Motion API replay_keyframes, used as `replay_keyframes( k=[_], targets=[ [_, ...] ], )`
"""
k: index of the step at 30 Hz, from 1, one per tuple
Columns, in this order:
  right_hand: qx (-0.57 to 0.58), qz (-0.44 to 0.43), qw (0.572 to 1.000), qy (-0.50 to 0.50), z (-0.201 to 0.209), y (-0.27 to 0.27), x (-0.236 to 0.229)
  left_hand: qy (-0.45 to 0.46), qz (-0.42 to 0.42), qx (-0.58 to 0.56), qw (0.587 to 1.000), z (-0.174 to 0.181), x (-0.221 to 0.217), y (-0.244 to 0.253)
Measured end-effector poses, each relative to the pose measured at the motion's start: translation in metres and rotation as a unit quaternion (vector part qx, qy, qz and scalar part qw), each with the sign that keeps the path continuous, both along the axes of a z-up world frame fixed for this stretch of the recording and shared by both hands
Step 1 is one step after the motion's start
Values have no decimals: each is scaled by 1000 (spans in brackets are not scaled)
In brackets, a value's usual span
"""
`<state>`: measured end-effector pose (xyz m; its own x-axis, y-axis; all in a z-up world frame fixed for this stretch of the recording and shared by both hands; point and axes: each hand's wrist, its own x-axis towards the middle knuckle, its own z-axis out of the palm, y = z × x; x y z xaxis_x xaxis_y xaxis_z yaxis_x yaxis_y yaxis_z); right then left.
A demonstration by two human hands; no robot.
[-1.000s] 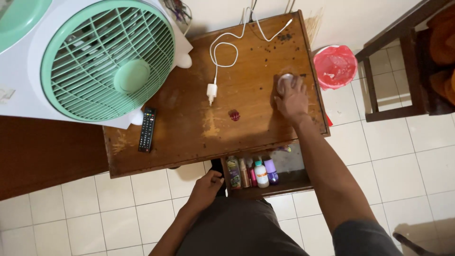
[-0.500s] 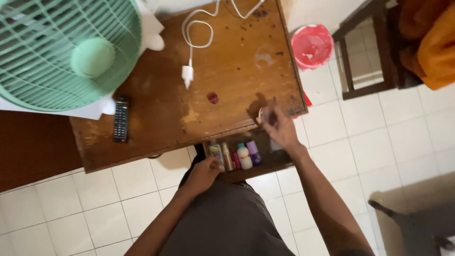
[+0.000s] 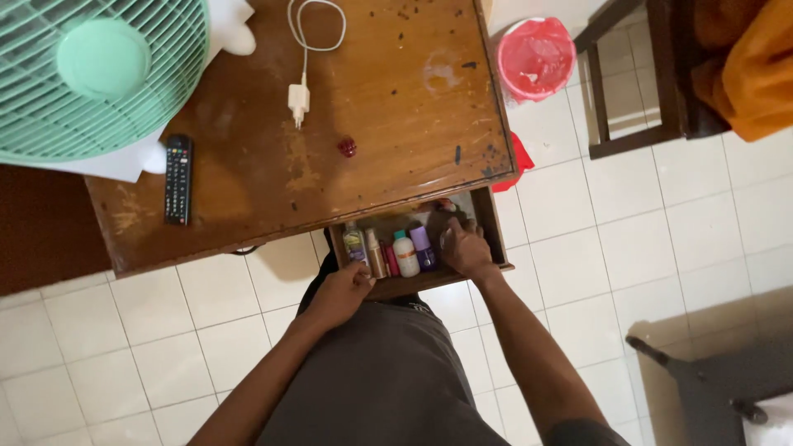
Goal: Cleaning a desk and a fan with a cloth.
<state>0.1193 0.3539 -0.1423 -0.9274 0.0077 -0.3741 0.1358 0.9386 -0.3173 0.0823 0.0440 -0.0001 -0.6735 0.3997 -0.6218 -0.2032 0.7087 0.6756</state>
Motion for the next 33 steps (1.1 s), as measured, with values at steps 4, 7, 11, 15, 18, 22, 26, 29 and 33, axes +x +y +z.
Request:
replay_keyframes(
  k=[4,7,11,15,18,22,26,29,33],
  targets=[
    [10,-82,995,-48,-37,2,-3,16,39,-22,999,0,7,-11],
    [24,-78,992,-100,-44,0,-1,2,51,-75,996,23,8,-15],
    [42,-87,989,-115,-40,-4,-1,10,83,-54,995,9,18,-23],
    [25,-104,987,-122,-33,-7,-4,21,91,-36,995,3,19,-25],
    [9,-115,984,-136,-31,-4,-6,32,81,-20,996,2,14,-22],
    [-146,-192,967,-84,15,-9,-1,73,61,19,995,-26,3,-27],
    [-157,-184,967,75,30,-16,16,31,73,-5,997,2,-40,-17],
    [-181,-242,946,115,73,-32,26,122,92,17,988,-26,-80,-24],
    [-194,-306,912,194,97,-48,51,214,158,19,964,-68,-154,-23]
  ],
)
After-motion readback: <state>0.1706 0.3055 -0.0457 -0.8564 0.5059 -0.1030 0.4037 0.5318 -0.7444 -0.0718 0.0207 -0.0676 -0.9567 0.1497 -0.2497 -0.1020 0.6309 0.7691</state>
